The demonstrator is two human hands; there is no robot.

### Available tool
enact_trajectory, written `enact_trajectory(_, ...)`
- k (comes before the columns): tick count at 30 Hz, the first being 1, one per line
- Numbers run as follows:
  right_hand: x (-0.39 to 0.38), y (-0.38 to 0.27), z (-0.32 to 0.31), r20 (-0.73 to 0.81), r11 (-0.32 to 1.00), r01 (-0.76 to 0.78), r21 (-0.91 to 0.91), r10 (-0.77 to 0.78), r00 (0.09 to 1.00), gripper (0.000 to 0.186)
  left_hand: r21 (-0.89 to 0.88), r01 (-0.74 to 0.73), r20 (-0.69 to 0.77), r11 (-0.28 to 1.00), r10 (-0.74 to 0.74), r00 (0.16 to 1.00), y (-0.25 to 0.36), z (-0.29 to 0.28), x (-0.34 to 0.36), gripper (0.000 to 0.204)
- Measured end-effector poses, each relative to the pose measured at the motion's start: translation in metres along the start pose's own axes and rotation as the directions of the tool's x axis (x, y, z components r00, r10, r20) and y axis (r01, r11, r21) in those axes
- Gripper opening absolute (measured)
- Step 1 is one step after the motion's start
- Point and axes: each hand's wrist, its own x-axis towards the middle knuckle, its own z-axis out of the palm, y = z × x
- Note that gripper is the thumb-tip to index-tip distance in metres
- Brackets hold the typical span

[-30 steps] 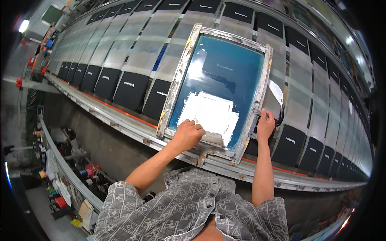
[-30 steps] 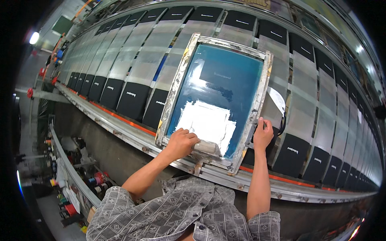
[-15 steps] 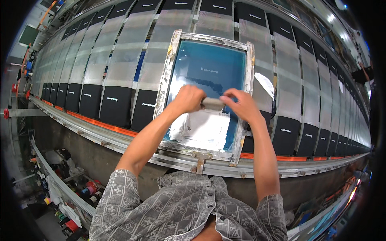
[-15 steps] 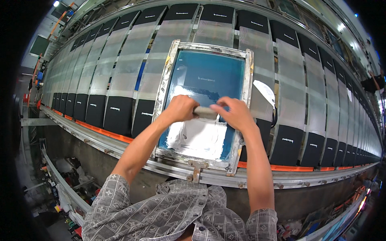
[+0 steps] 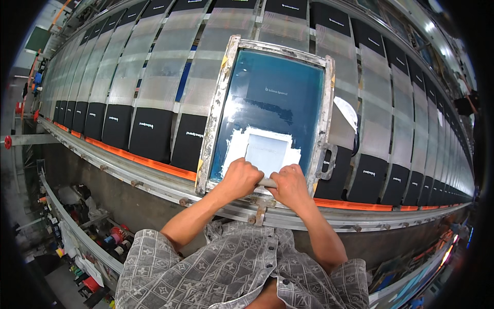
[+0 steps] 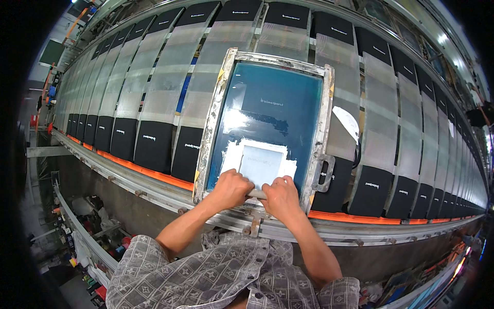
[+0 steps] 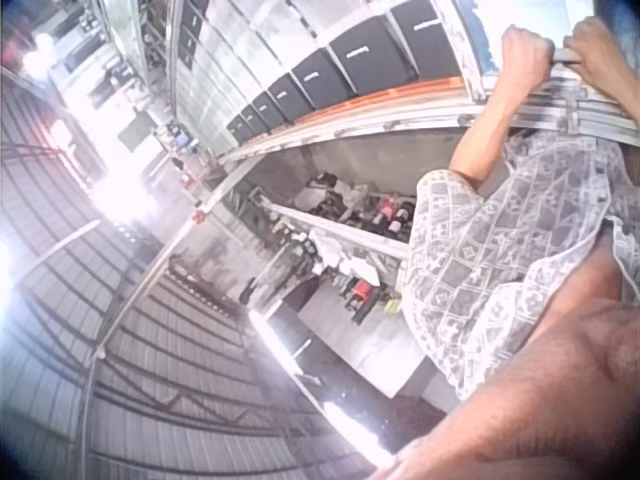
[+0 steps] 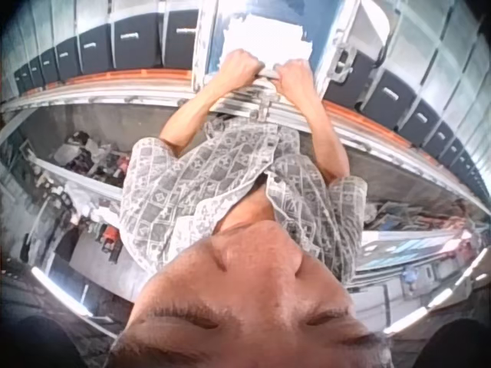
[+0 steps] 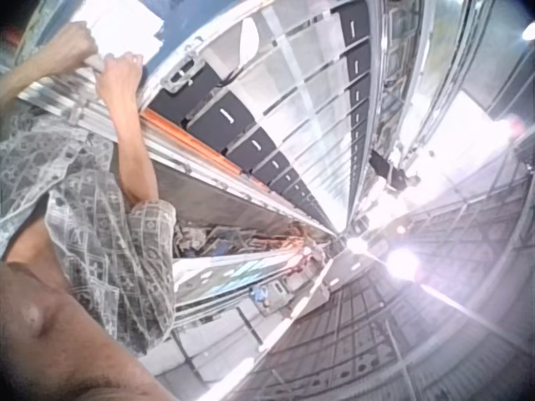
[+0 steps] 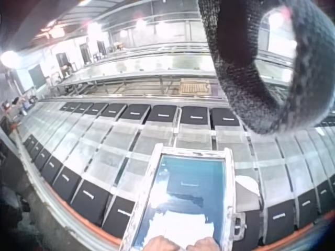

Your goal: The person uses a squeegee to pull white ink across a screen-printing frame mounted on a conveyor. The person repeatedly wipes the squeegee and repositions the frame while applying ink in short strokes.

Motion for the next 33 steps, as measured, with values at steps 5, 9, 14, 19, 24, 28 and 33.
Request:
enact_trajectory(5,0.053,0.041,-0.027,-0.121,0.993,0.042,-0.107,-0.054,0.991,0.022,0.096,0.027,-0.035,0.995,-0.024,0.999,-0.034,-0.026,0.070,0.012)
enact_trajectory(9,0.103,0.068,-0.043,0.047,0.991,-0.128,-0.040,0.129,0.991,0.027,0.118,0.068,0.002,0.991,-0.069,0.998,-0.064,-0.040,0.119,0.018)
enact_trajectory(14,0.089,0.064,-0.032,0.012,0.993,-0.115,-0.027,0.115,0.993,0.027,0.108,0.087,-0.001,0.990,-0.087,0.996,-0.057,-0.029,0.108,0.017)
enact_trajectory(19,0.015,0.014,0.002,-0.024,0.999,-0.022,-0.037,0.021,0.999,0.024,0.044,0.003,-0.075,0.999,0.001,0.997,-0.014,0.006,0.020,0.011)
enact_trajectory(24,-0.008,0.027,-0.042,-0.104,0.908,-0.298,0.296,0.341,0.934,0.026,0.004,-0.018,0.013,1.000,0.018,1.000,-0.009,-0.013,0.021,0.006)
enact_trajectory(28,-0.019,0.110,-0.025,-0.653,0.788,-0.568,0.239,0.563,0.507,0.028,0.097,0.024,-0.027,0.995,-0.021,0.999,-0.039,-0.037,0.078,0.008)
enact_trajectory(33,-0.030,0.148,0.012,-0.363,0.541,-0.578,0.612,0.840,0.403,0.030,0.051,0.026,-0.129,0.998,-0.019,0.992,-0.047,-0.017,0.071,0.019)
